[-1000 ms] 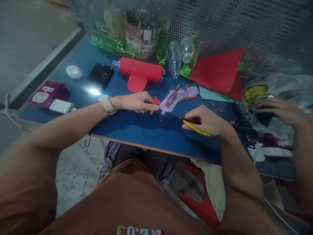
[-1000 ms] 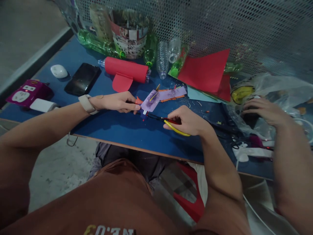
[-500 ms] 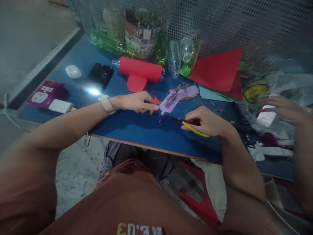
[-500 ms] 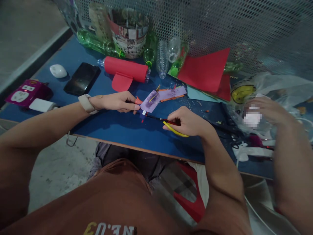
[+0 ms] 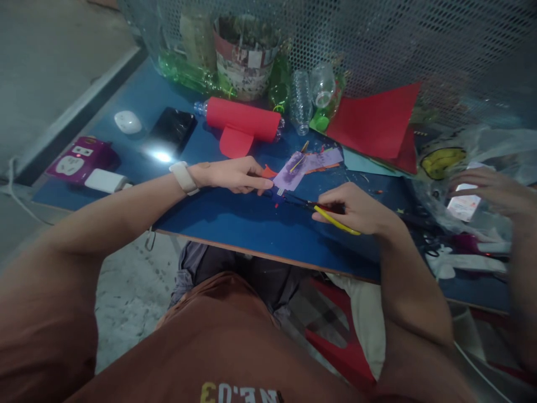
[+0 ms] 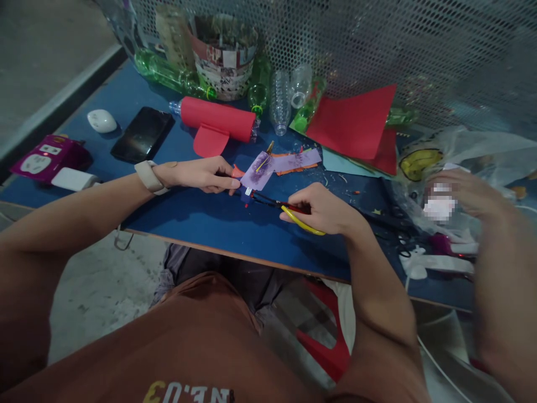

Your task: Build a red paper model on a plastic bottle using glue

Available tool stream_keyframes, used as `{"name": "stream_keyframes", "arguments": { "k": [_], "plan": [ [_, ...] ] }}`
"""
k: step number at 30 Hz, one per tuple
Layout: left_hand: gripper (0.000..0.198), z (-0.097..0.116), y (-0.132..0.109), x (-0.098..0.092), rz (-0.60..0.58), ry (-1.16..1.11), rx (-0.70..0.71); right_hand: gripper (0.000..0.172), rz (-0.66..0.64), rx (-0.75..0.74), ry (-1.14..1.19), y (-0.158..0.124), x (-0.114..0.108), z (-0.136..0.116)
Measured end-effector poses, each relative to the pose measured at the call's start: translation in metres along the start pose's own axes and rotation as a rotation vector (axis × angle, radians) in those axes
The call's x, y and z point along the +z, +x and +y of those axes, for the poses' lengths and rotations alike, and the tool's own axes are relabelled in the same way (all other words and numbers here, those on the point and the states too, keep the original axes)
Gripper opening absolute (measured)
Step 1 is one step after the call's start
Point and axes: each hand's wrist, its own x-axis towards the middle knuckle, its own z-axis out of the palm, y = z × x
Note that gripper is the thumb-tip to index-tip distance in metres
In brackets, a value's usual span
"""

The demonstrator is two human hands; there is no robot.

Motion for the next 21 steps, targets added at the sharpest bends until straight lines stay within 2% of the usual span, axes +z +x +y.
{"name": "stream_keyframes", "arguments": {
  "k": [10,13,21],
  "plan": [
    [0.063,-0.0024,0.0013,-0.0007,0.018,0.039,0.024,0.077,-0.045,-0.073,-0.001,0.0008,-0.001,-0.0032],
    [0.064,-0.002,0.0016,-0.0012,0.022,0.046,0.027,0.078,-0.067,-0.046,0.01,-0.0009,-0.002,-0.0008],
    [0.062,-0.0014,0.0007,-0.0001,0.025,0.01,0.007,0.079,-0.024,0.031,0.027,0.0,-0.0018,0.0007]
  ]
}}
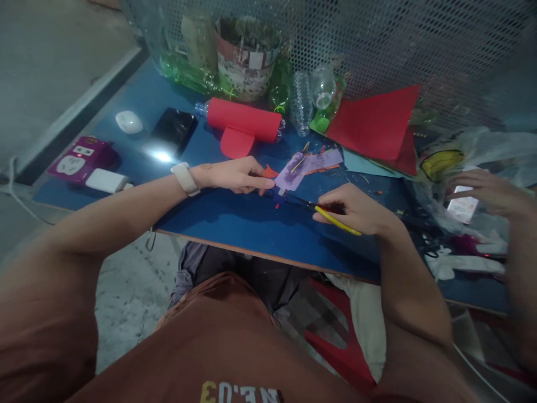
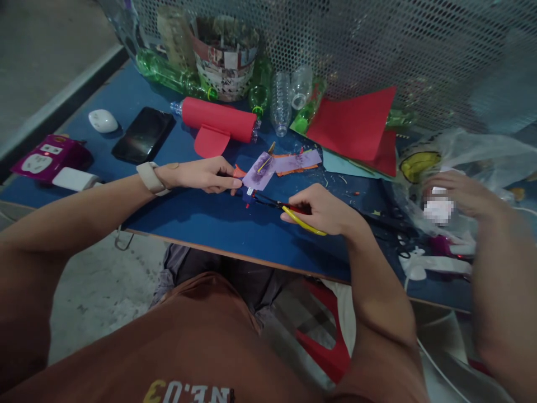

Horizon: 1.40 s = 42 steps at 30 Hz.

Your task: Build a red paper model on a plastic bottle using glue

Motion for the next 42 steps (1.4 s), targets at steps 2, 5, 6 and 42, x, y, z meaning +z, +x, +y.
{"name": "stream_keyframes", "arguments": {
  "k": [2,5,6,42],
  "plan": [
    [0.062,0.0007,-0.0007,-0.0001,-0.016,-0.013,-0.001,0.078,-0.003,-0.009,0.006,0.0006,0.0,-0.0027],
    [0.062,0.0011,-0.0013,-0.0005,-0.035,-0.008,0.01,0.077,0.007,-0.044,-0.007,0.0004,-0.0003,-0.0063],
    [0.062,0.0009,-0.0012,-0.0007,-0.034,-0.001,0.017,0.077,0.009,-0.055,-0.015,0.0001,-0.0003,-0.0069],
    [0.058,0.0009,0.0004,0.0015,0.003,-0.019,0.005,0.077,0.012,-0.113,-0.047,0.0012,-0.0005,-0.006]
  ]
}}
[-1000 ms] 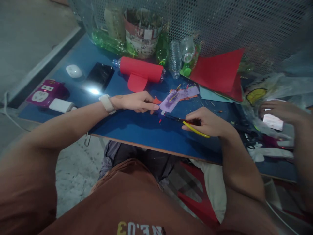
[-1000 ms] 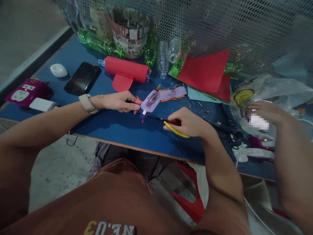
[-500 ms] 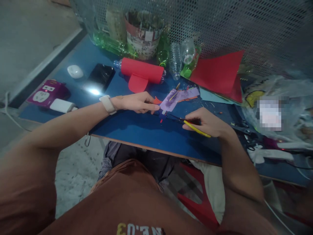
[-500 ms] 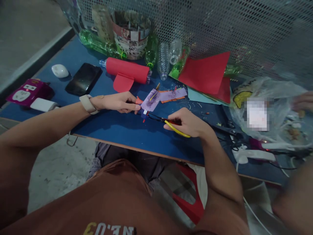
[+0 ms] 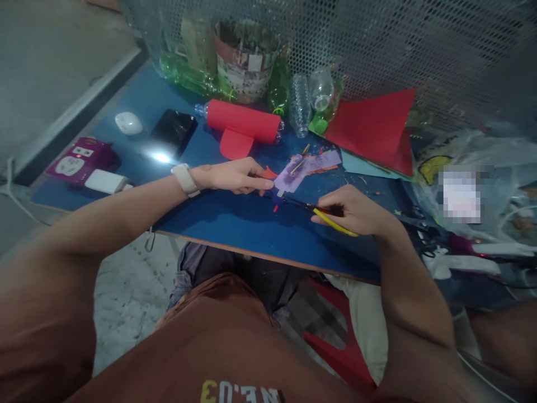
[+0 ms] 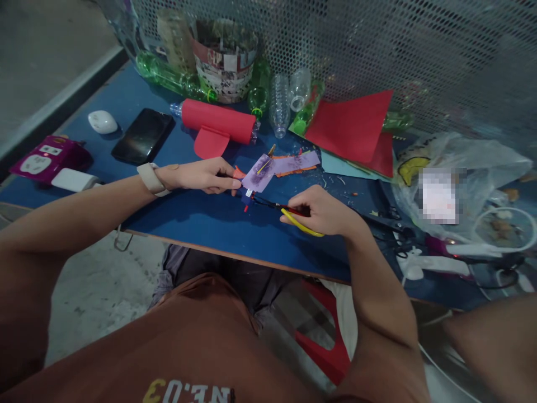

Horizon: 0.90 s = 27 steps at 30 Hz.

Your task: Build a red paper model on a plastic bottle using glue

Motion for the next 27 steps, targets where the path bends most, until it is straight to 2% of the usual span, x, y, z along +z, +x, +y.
{"name": "stream_keyframes", "arguments": {
  "k": [5,11,17,27],
  "plan": [
    [0.06,-0.001,0.0,0.0,0.003,0.006,0.007,0.076,-0.027,0.003,0.015,0.0,0.0,0.004],
    [0.064,-0.001,0.0,0.001,-0.003,0.017,0.008,0.077,-0.008,0.097,0.035,-0.002,0.003,0.011],
    [0.064,-0.004,0.001,-0.001,-0.005,-0.008,0.032,0.079,0.008,0.115,0.03,0.0,0.003,0.007],
    [0.062,-0.005,0.002,-0.001,0.007,0.013,0.052,0.079,0.009,0.036,0.012,-0.001,0.001,0.001]
  ]
}}
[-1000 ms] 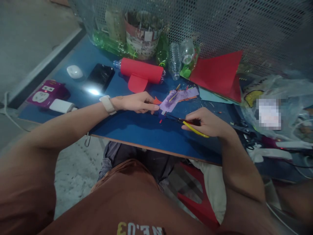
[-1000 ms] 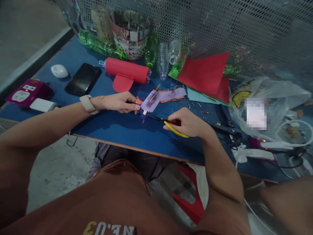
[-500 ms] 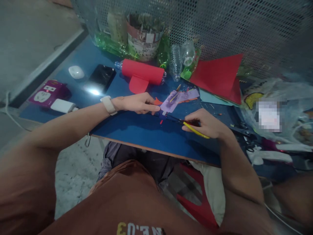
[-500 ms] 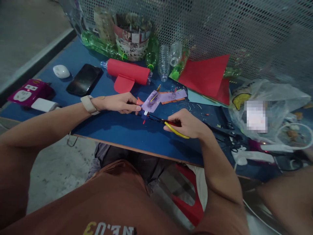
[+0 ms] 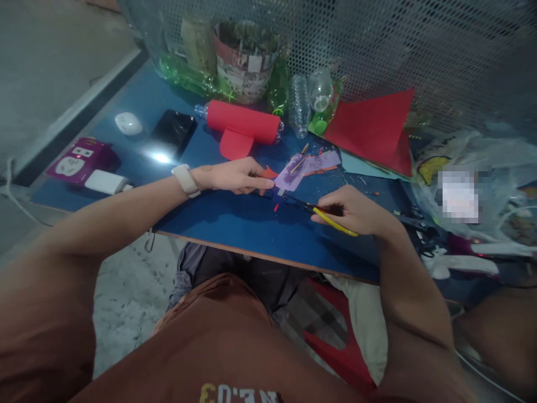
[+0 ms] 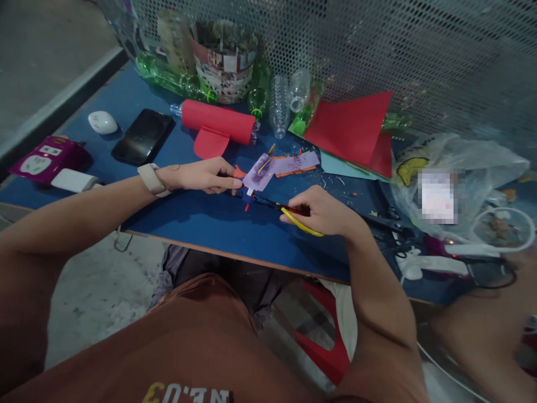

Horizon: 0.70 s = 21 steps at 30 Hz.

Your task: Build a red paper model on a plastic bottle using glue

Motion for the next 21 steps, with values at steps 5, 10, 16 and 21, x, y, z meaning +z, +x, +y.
{"name": "stream_keyframes", "arguments": {
  "k": [5,10,16,21],
  "plan": [
    [0.061,0.0003,0.0008,0.0008,0.002,0.015,-0.001,0.08,-0.048,-0.014,0.021,0.0011,-0.0004,0.0012],
    [0.064,0.0025,0.0005,0.002,0.008,-0.022,-0.007,0.081,-0.024,0.068,0.0,-0.0003,-0.0013,0.0036],
    [0.064,0.004,-0.0007,0.0011,0.017,-0.007,-0.054,0.083,-0.03,0.126,0.039,0.0012,-0.0008,0.0027],
    [0.062,0.0023,-0.0017,0.0005,0.014,0.031,-0.024,0.082,-0.015,0.065,0.013,0.0004,-0.0012,0.0013]
  ]
}}
